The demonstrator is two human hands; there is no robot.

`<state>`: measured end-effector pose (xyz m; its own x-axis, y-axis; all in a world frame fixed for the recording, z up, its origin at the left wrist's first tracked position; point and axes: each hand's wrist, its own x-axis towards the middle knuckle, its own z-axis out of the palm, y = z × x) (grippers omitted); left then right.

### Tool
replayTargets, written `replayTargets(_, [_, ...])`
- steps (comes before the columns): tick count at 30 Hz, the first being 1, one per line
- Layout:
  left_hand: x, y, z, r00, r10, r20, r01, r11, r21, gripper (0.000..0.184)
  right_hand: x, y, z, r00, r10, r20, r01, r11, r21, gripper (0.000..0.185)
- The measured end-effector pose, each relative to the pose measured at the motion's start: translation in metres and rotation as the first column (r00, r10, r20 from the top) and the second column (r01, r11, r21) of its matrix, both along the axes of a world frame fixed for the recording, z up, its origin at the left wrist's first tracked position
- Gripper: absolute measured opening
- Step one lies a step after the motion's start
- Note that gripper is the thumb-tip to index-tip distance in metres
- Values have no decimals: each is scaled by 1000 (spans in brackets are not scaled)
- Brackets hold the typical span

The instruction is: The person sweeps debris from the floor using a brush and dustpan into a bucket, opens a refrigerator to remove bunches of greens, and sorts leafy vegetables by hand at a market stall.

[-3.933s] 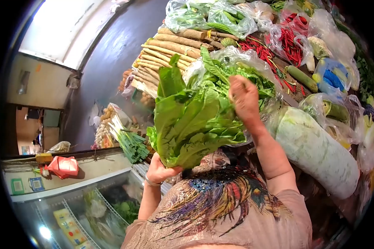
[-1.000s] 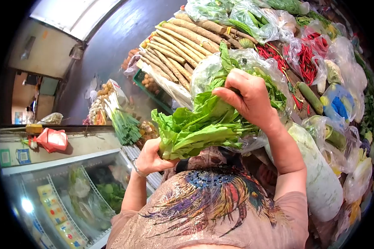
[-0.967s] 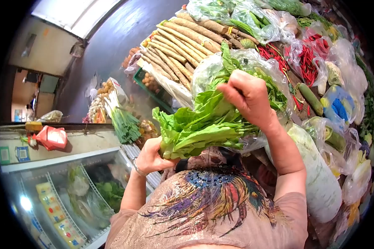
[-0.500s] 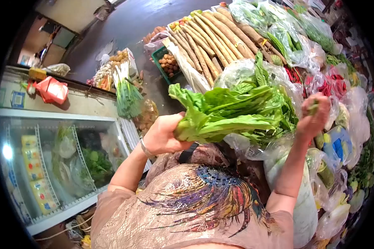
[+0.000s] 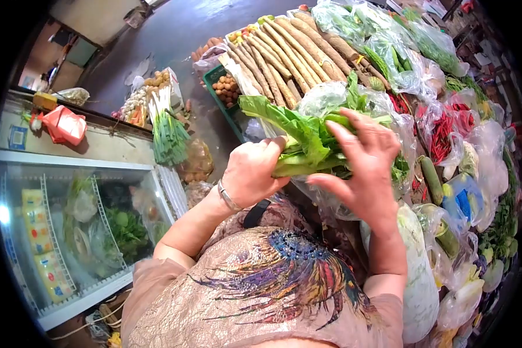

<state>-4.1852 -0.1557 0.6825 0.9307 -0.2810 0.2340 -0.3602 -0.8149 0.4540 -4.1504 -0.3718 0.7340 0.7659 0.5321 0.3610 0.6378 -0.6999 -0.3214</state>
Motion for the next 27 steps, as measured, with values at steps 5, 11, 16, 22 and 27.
replayTargets(5, [0,-4,-4,999,17,-38,-18,1000,-23,50,1,15,-28,992,-5,128,2,1000,24,52])
replayTargets(11, [0,2,-18,999,47,2,-47,997,-58,43,-8,26,-34,980,40,194,-63,991,119,27])
replayTargets(16, [0,3,-17,994,68,-80,-80,984,-161,48,-19,36,-40,959,50,278,-107,975,194,15])
replayTargets(22, [7,0,-26,981,183,-59,-191,955,-229,39,-12,40,-37,948,55,312,-116,977,180,12])
replayTargets(27, [24,-1,-26,966,203,163,-163,960,-229,38,-5,41,-30,929,105,356,-150,984,101,21])
